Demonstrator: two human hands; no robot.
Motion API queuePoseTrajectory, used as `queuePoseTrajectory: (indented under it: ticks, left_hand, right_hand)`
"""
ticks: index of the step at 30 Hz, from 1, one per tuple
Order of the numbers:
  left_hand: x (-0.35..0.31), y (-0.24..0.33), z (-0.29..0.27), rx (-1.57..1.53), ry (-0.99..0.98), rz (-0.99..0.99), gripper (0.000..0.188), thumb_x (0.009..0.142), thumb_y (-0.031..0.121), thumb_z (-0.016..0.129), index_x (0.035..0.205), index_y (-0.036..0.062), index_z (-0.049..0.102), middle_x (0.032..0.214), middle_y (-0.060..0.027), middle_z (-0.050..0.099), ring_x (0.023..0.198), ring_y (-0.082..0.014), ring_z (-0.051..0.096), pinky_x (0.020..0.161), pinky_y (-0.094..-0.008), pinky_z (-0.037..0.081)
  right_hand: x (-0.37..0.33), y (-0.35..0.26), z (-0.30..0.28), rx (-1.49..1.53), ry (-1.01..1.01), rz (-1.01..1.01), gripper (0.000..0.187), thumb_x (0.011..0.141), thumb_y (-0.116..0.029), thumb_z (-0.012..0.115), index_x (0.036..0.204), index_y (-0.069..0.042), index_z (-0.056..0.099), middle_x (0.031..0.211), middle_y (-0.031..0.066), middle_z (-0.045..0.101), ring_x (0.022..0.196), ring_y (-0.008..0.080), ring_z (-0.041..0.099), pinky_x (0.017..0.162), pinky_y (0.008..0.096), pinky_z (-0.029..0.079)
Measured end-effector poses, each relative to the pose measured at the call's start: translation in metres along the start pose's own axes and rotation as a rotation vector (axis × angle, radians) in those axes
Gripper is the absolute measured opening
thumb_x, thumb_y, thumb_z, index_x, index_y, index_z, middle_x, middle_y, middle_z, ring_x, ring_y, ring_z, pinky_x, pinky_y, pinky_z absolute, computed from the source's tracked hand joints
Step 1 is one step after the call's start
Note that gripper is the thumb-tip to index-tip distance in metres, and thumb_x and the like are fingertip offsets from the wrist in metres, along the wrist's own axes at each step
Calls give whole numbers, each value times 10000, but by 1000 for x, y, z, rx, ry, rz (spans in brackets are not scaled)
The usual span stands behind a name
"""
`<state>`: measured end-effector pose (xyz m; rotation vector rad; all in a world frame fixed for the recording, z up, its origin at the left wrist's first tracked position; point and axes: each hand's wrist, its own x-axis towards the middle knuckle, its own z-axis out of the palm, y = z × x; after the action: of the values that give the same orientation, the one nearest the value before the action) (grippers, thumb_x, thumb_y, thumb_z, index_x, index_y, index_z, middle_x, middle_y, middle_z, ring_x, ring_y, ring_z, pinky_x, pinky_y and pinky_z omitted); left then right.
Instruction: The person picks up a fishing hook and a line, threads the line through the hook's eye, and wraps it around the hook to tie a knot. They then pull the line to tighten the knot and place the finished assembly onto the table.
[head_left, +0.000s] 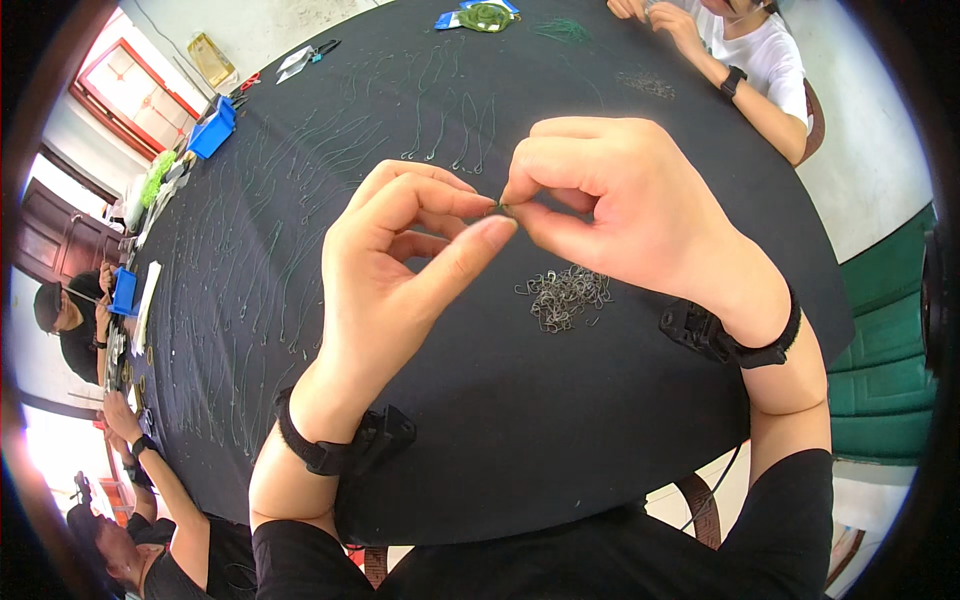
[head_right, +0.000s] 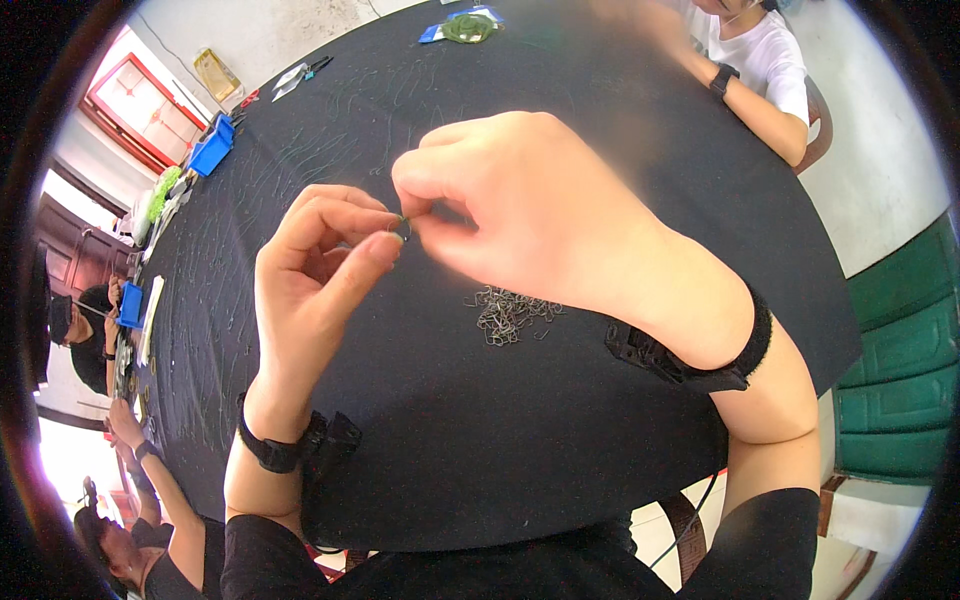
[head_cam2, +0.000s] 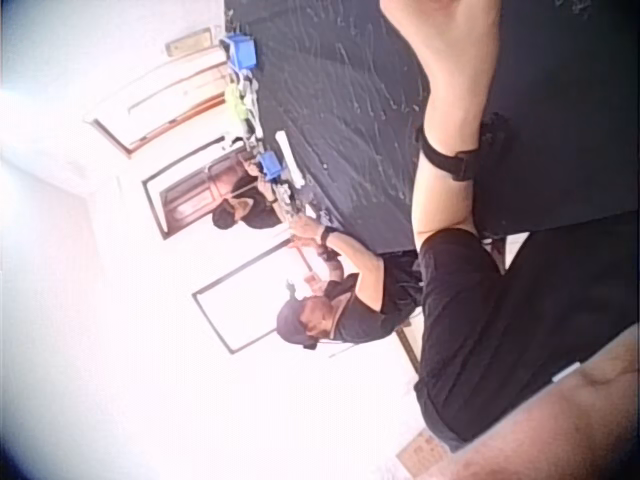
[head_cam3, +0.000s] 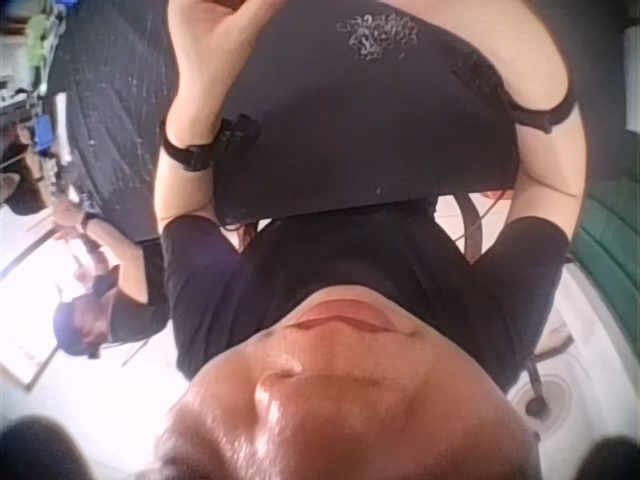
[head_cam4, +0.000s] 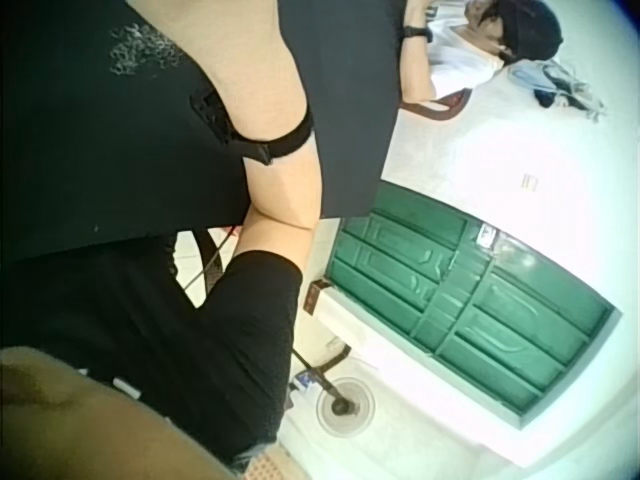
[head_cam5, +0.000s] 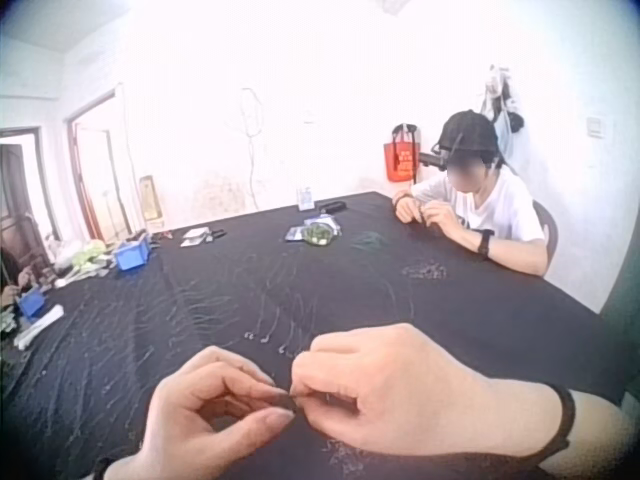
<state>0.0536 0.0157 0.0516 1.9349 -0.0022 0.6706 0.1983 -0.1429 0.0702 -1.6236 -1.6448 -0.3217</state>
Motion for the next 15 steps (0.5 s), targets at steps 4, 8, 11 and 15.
queuePoseTrajectory:
  ticks: [4,8,11,15]
  left_hand:
    - [-3,3,-1,222,-25,87,209,839,59,818,1008,11,705,1099,-37,617,845,-63,625,730,-220,539]
    - [1,-2,-2,316,-6,195,204,809,36,828,980,20,717,1075,-42,632,816,-60,618,704,-222,536]
    - [2,-3,-3,390,24,286,192,797,22,826,954,17,715,1046,-55,641,786,-91,641,676,-236,545]
    - [3,-3,-2,479,56,374,189,786,5,822,938,21,711,1014,-74,643,740,-145,693,628,-257,566]
  right_hand:
    - [-2,-1,3,-43,-11,-27,118,774,-1,727,816,-55,631,724,51,562,563,182,546,509,298,406]
    - [-1,-1,4,-58,-20,-41,125,768,3,728,814,-51,625,730,58,568,580,199,561,517,306,419]
    - [-1,-1,2,-51,-14,-40,126,766,6,725,816,-47,622,729,63,567,585,204,564,523,311,424]
    - [-1,-1,2,-59,-27,-36,127,761,5,722,817,-43,619,733,73,575,607,222,575,535,324,433]
